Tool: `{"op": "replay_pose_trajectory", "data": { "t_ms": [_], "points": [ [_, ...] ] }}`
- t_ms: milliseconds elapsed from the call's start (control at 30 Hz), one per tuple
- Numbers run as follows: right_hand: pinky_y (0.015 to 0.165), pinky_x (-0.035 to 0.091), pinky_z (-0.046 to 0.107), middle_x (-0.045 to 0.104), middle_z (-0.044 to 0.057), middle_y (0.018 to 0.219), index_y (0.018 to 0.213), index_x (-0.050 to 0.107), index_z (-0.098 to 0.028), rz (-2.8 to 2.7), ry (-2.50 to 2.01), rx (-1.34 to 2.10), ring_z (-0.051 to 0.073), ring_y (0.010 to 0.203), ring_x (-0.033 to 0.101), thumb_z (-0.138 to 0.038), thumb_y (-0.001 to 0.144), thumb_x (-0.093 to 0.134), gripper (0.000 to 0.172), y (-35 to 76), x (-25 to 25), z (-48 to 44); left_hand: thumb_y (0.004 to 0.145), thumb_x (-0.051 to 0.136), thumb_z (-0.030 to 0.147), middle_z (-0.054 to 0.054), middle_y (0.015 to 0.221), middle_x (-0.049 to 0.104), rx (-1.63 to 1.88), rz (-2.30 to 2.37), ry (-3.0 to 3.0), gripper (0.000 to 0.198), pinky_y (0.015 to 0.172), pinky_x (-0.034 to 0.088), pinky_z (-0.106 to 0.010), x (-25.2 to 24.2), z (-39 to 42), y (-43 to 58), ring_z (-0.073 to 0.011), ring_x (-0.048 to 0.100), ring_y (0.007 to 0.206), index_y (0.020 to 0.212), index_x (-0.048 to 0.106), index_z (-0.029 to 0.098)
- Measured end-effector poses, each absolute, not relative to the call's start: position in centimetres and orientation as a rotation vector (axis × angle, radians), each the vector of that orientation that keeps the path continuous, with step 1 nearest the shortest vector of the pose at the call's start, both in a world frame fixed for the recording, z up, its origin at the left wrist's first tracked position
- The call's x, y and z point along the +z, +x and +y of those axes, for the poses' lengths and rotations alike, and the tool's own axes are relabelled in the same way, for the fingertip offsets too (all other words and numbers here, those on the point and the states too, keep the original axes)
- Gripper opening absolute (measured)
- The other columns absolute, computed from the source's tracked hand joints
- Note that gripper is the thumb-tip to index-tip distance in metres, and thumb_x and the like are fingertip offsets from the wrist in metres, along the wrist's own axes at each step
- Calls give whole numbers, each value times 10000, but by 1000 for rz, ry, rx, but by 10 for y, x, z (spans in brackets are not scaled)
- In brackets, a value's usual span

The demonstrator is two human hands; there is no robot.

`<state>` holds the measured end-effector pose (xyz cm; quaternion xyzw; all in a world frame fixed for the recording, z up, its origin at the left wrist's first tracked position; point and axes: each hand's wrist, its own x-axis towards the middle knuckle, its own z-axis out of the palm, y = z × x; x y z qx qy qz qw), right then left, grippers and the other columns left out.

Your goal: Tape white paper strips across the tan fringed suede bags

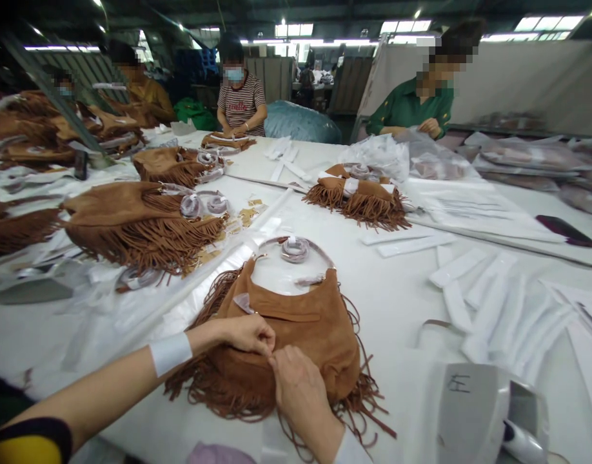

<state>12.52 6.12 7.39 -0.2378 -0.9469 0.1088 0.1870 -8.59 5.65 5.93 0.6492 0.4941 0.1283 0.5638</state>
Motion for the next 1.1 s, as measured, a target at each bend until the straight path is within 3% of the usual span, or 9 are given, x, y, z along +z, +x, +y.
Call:
{"op": "replay_pose_trajectory", "data": {
  "t_ms": [133,233,367,467,600,667,733,833,1100],
  "points": [
    [553,376,237,589,-2,681,905,537,-194,-2676,-626,456,130,604,569,-245,999,334,230,128,73,68,765,660,250,75,604,547,303,1089,1632,91,559,340,-155,55,55,-88,-65,444,575,757,671,160],
    [596,399,263,606,31,719,860,566,-185,-2652,-439,285,149,639,564,-328,982,404,248,133,72,67,806,634,288,53,661,600,315,1082,1685,140,583,359,-162,54,51,-90,-77,475,601,810,693,162],
    [683,457,337,639,108,889,958,593,-146,-2585,-355,114,211,775,578,-420,929,484,296,136,72,58,823,601,248,21,737,646,327,1121,1747,134,611,373,-174,50,48,-90,-92,509,633,846,701,162],
    [694,475,362,630,114,878,970,598,-133,-2583,-415,83,232,798,573,-451,893,533,333,134,70,52,836,570,236,12,747,655,321,1161,1777,146,623,379,-180,51,47,-89,-100,523,642,836,698,165],
    [654,469,364,619,95,839,915,601,-143,-2641,-459,65,233,753,556,-479,805,651,357,132,64,47,915,446,304,-10,730,657,308,1217,1788,307,634,398,-203,69,43,-91,-116,541,634,810,692,152],
    [658,461,365,622,94,850,910,603,-150,-2662,-444,67,228,749,548,-484,807,647,352,134,63,45,932,421,386,-28,800,673,309,1262,1809,348,650,416,-223,83,34,-91,-137,571,670,916,684,159],
    [698,455,379,628,108,891,946,607,-148,-2663,-440,69,236,788,552,-487,830,618,359,137,64,43,858,533,516,-55,954,672,345,1368,1889,427,725,445,-268,95,18,-89,-188,603,801,1105,624,180],
    [744,439,392,629,116,918,1028,602,-136,-2642,-460,26,250,827,558,-478,875,559,378,143,65,41,634,739,603,-109,1179,578,493,1704,2016,779,905,425,-412,97,-18,-78,-297,540,1050,1259,501,204],
    [733,415,364,624,81,866,1015,591,-176,-2610,-461,-4,215,764,546,-415,930,487,274,149,63,39,645,813,313,-124,1229,494,770,2202,1916,617,1005,390,-496,49,-83,-52,-313,446,1156,1169,509,192]
  ]
}}
